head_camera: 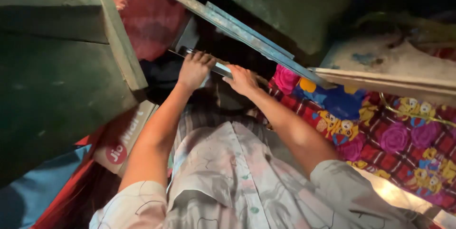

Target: Repairing or maintaining an air cooler by servicing the internal water pump and hose connections.

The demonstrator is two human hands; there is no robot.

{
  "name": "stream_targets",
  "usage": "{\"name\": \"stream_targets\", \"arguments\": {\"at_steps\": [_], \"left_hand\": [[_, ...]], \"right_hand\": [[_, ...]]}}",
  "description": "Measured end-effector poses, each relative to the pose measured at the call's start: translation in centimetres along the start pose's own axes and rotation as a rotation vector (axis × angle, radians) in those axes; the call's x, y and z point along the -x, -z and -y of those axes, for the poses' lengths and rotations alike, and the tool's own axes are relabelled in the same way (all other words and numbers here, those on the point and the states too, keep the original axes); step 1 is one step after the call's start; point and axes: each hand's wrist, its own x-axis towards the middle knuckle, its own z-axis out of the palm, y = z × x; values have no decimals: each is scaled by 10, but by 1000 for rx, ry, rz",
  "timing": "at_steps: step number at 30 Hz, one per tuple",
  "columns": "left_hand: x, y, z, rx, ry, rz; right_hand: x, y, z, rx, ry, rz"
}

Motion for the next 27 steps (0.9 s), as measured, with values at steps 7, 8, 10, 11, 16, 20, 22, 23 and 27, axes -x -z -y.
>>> {"name": "stream_targets", "arguments": {"at_steps": [7, 8, 10, 11, 16, 20, 22, 23, 27], "left_hand": [[-28, -51, -1, 152, -154, 159], [-26, -53, -7, 126, -175, 162], [-24, -71, -5, 92, -195, 160], [-26, -87, 3, 97, -160, 212], [-26, -173, 19, 92, -136, 155], [-36, -218, 23, 112, -200, 124], [-46, -220, 29, 97, -214, 154], [-56, -215, 35, 81, -206, 215], [-76, -223, 29, 99, -7, 365]], "right_hand": [[-17, -16, -55, -79, -15, 21], [-8, -13, -53, -72, -36, -3], [-3, -15, -53, -64, -50, -31], [-7, -17, -55, -17, -49, -109], [10, -55, -99, 98, -122, -257], [11, -63, -128, 98, -270, -98], [2, -69, -145, 95, -282, -70], [-8, -73, -158, 97, -294, -46], [-10, -75, -178, 160, -356, 24]]}}
